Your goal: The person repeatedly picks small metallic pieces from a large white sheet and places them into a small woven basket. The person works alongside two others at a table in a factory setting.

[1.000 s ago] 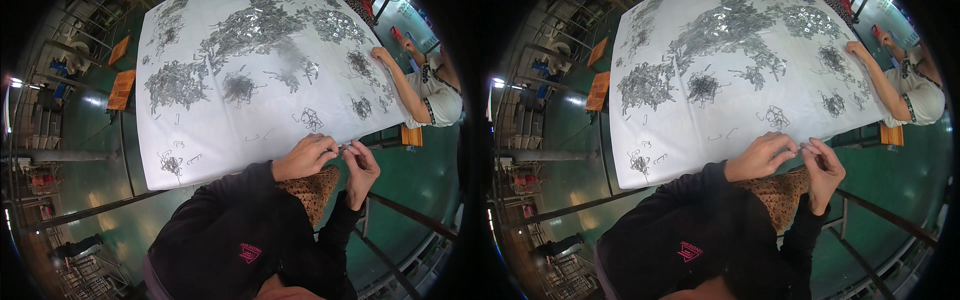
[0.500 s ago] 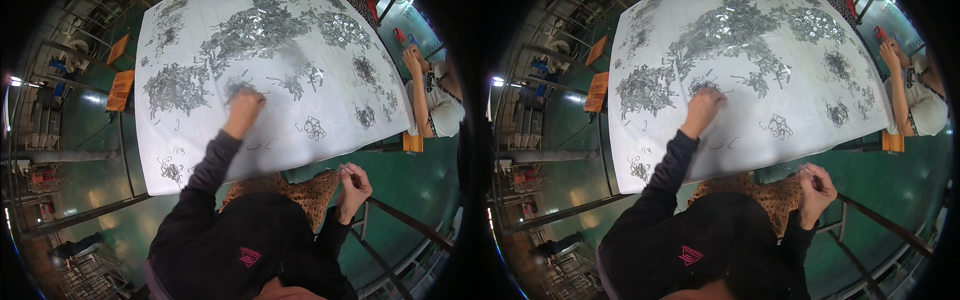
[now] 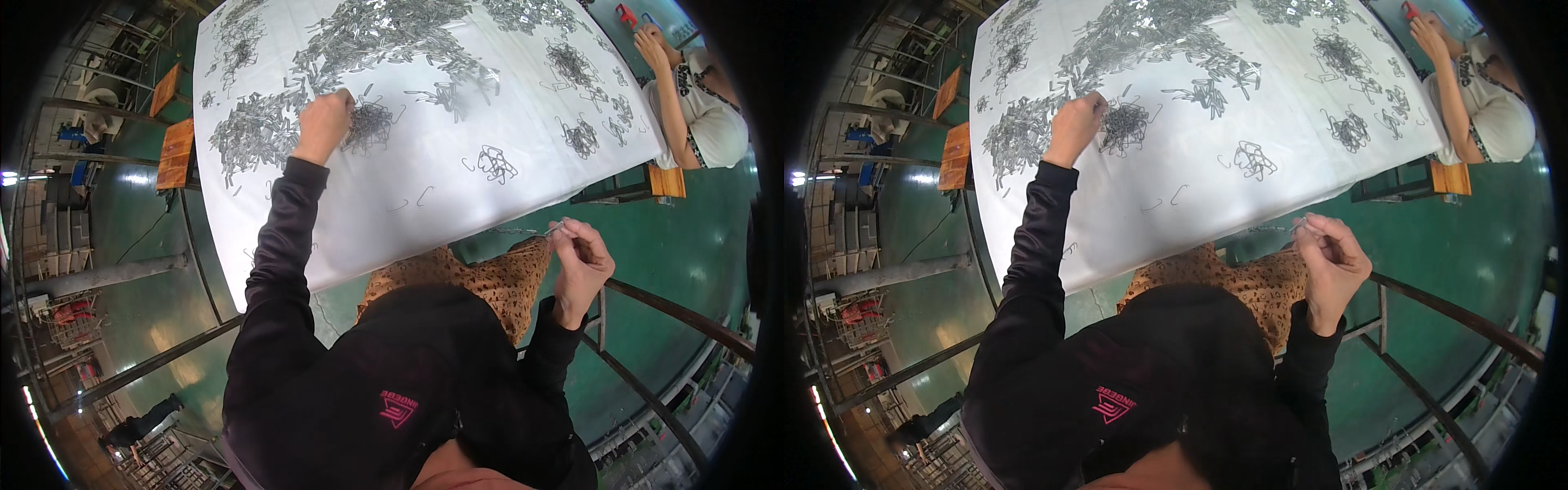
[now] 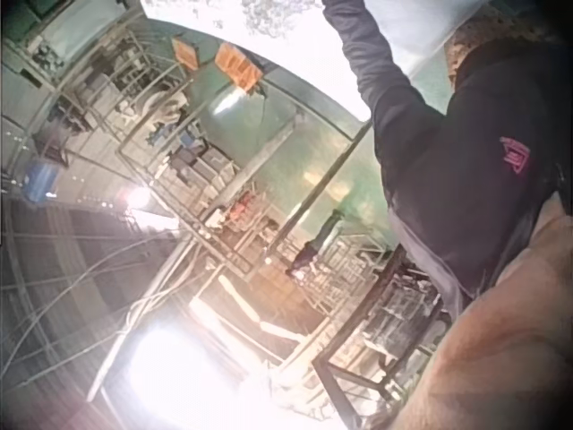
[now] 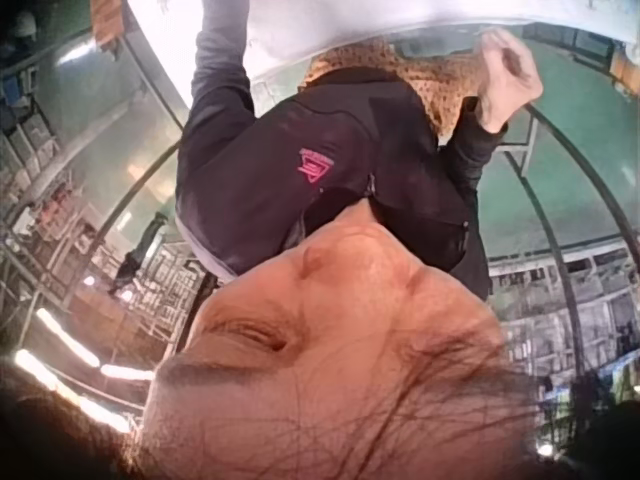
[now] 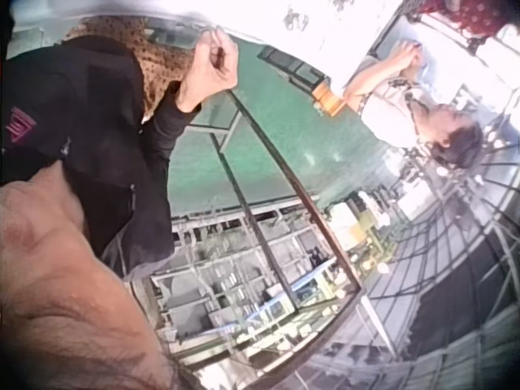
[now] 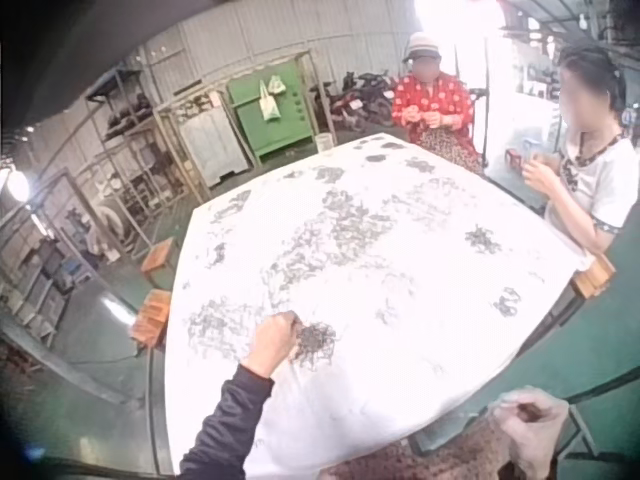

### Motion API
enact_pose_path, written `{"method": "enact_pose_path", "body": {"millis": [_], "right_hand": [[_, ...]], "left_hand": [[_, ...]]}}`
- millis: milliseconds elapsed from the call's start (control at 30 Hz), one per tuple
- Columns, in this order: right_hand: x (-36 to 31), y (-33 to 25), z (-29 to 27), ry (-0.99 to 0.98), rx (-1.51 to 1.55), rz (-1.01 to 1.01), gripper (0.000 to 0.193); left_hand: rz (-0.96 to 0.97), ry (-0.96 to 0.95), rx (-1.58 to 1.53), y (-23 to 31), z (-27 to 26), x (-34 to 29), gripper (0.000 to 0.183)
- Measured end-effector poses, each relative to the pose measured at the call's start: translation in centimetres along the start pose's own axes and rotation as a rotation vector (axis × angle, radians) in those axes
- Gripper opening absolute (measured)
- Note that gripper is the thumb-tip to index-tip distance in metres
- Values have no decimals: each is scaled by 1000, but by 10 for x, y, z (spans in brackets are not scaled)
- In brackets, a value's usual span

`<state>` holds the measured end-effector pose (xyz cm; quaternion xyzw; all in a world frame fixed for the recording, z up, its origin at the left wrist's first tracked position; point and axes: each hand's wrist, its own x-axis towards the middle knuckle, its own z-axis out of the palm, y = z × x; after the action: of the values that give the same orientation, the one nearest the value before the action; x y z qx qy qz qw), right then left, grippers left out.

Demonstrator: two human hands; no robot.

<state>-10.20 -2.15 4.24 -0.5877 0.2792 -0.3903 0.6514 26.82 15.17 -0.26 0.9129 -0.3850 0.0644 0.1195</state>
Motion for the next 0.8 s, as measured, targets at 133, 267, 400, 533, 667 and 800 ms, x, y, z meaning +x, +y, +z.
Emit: {"method": "enact_pose_path", "body": {"millis": [133,267,400,533,667,800], "right_hand": [[-5,-5,-3,22,-40,-54,21],[-11,-6,-4,16,-46,-82,21],[-14,-8,-4,-4,-35,-87,23],[-14,-10,-5,10,-54,-62,24],[-14,-9,-8,-4,-35,-80,25],[-16,-10,-12,-42,-45,-97,26]], "left_hand": [[91,217,-151,19,-29,-7,9],[278,-62,-370,47,-28,-39,10],[305,-282,-375,64,-18,-68,10],[216,-318,-417,73,-17,-84,11],[45,-336,-417,67,-22,-96,11],[-44,-309,-363,39,-29,-119,10]]}}
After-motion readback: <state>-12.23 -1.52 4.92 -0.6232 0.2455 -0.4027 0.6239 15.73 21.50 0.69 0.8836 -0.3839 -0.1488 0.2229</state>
